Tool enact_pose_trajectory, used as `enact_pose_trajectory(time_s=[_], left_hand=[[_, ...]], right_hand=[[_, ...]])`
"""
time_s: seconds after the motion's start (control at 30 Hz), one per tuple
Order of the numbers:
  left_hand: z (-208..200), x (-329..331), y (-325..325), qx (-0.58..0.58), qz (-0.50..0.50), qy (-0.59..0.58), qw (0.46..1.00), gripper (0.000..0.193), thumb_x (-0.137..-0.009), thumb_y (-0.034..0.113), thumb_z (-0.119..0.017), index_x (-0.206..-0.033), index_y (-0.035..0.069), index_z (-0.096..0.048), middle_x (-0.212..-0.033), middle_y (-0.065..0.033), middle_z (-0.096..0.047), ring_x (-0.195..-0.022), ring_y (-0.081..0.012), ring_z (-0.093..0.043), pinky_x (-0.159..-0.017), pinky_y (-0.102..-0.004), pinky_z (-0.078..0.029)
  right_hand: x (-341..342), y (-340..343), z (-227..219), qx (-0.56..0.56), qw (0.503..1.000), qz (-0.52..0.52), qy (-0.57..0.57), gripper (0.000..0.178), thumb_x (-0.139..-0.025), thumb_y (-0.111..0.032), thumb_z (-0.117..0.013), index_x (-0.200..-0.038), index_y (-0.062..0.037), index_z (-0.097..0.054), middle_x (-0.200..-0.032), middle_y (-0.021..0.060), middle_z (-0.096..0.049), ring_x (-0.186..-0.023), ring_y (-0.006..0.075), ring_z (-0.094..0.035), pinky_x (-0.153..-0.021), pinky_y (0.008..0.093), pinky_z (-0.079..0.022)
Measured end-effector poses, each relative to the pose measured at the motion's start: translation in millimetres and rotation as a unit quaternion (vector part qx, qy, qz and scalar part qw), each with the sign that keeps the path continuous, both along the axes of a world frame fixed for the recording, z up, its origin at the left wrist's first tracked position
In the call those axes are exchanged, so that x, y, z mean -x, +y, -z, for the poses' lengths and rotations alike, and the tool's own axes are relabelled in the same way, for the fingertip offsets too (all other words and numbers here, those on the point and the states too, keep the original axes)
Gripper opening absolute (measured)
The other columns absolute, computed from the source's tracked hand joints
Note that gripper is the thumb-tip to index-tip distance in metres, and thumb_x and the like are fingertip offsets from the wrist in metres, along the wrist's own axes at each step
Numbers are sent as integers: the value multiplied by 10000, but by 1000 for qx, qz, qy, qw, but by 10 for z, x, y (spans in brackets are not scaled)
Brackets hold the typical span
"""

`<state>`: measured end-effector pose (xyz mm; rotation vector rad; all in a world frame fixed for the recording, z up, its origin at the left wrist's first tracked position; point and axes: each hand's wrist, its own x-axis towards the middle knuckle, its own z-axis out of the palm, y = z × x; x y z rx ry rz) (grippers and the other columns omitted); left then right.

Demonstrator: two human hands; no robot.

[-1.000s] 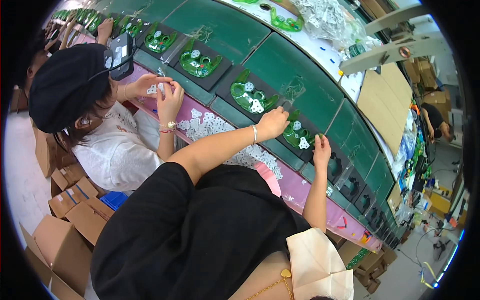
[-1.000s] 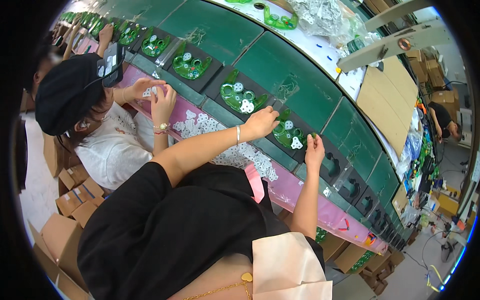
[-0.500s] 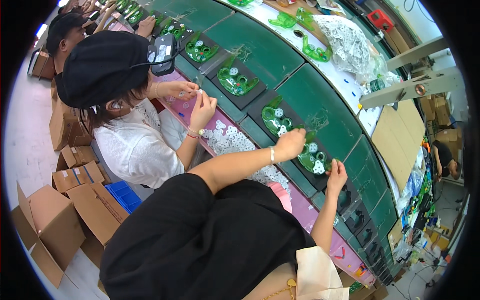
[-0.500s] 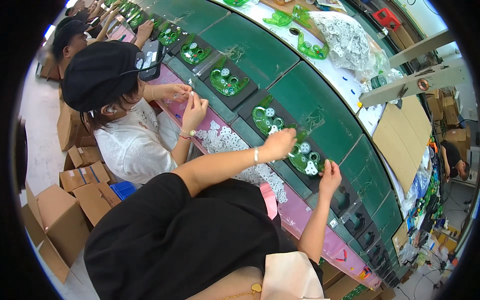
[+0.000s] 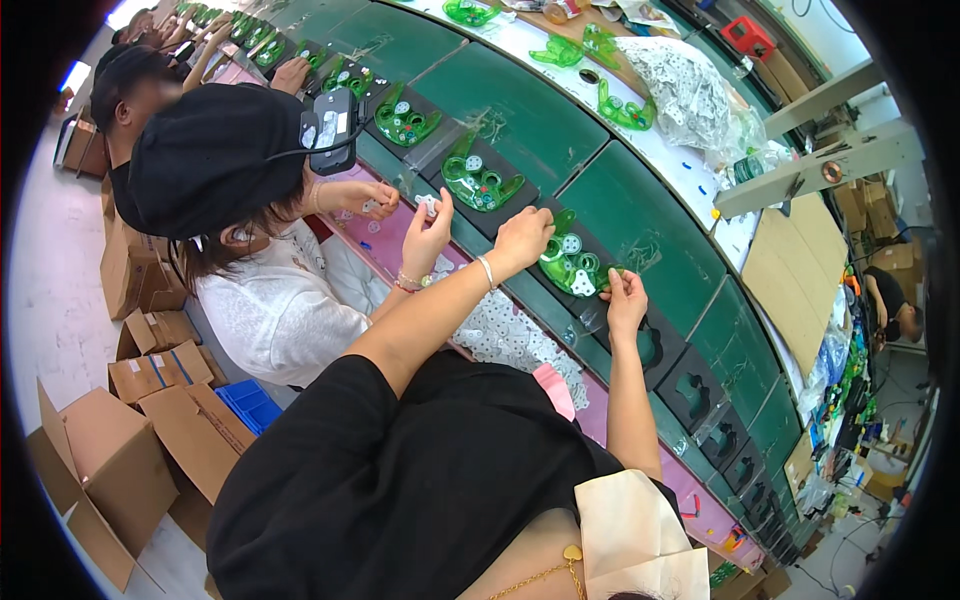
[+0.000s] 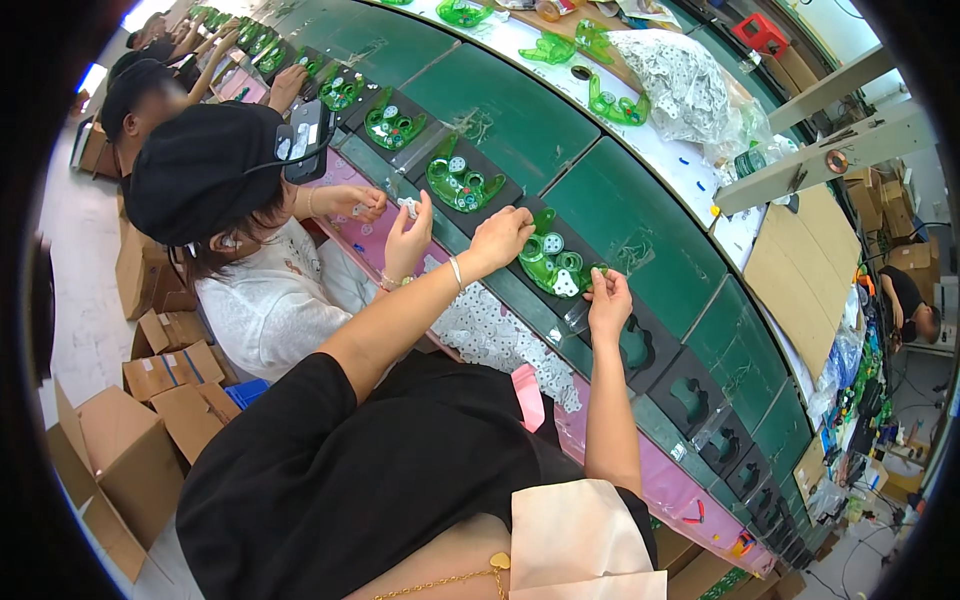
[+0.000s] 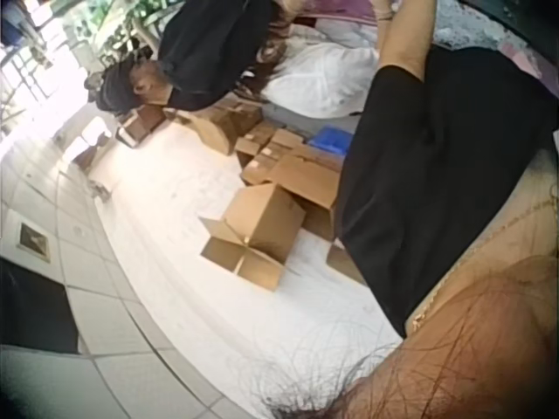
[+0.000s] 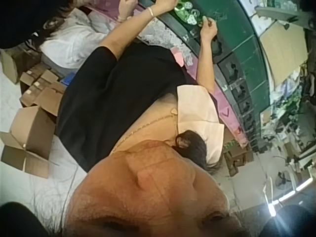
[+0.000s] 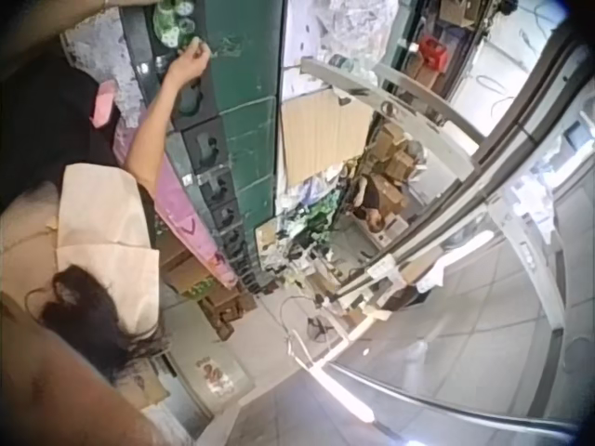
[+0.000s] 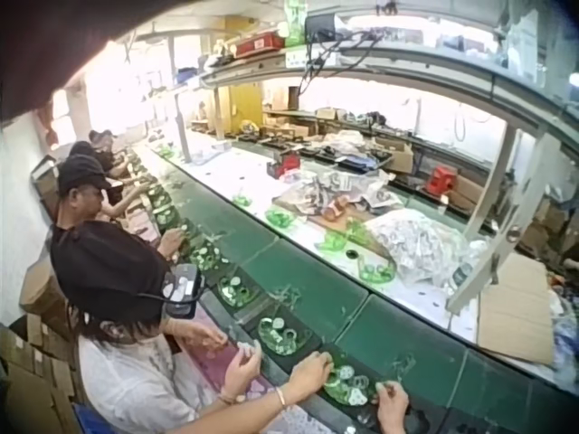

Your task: Assembling small white components into green plastic housings and placing finished items into a cardboard box.

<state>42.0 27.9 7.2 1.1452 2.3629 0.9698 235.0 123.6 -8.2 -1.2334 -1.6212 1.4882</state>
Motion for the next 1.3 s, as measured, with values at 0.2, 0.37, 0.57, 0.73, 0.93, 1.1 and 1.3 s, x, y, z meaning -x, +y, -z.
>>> enact_pose_trajectory(time_s=[0.2,0.37,0.57,0.73,0.93,1.1,1.3], left_hand=[[83,72,7,-23,34,-44,998,171,-801,231,-559,-880,81,-549,-885,-140,-545,-848,-330,-545,-732,-422,-447],[209,106,35,-22,45,-105,993,231,-791,264,-583,-918,72,-559,-871,-140,-580,-862,-317,-553,-746,-407,-444],[214,42,25,-8,82,-130,988,318,-788,277,-581,-988,30,-597,-822,-171,-608,-830,-318,-576,-734,-396,-455],[241,-121,-49,-82,59,-145,984,350,-785,282,-587,-1035,37,-581,-842,-158,-603,-868,-308,-551,-774,-394,-439],[194,-210,-178,-107,69,-220,967,399,-819,273,-566,-1113,5,-531,-1006,-186,-604,-919,-303,-587,-804,-358,-456],[275,-264,-160,-103,49,-220,969,413,-824,278,-565,-1132,7,-519,-999,-178,-610,-928,-283,-589,-804,-351,-457],[214,-336,-150,-86,50,-228,969,409,-823,279,-570,-1124,8,-523,-999,-170,-613,-926,-280,-590,-799,-349,-459]], right_hand=[[-18,0,97,10,1000,11,20,221,-835,-177,-606,-933,19,-573,-703,20,-562,-566,60,-508,-497,200,-463],[-89,-30,74,27,999,-18,-11,246,-861,-200,-570,-985,12,-574,-703,-2,-524,-591,52,-494,-509,199,-452],[-214,-82,59,83,996,-6,23,234,-865,-205,-565,-994,-10,-572,-735,-13,-531,-609,48,-493,-515,189,-445],[-347,-145,30,63,998,-4,22,272,-880,-198,-543,-1071,-5,-534,-830,-2,-558,-670,55,-503,-547,191,-444],[-438,-174,53,57,996,-25,59,300,-886,-199,-533,-1122,-20,-485,-848,-1,-564,-704,54,-506,-586,192,-442],[-468,-178,38,69,996,-25,54,278,-887,-206,-533,-1095,-26,-498,-850,-5,-563,-711,57,-509,-592,194,-441],[-547,-176,46,65,997,-16,36,265,-885,-222,-537,-1075,-37,-516,-849,-7,-562,-713,55,-510,-587,193,-441]])
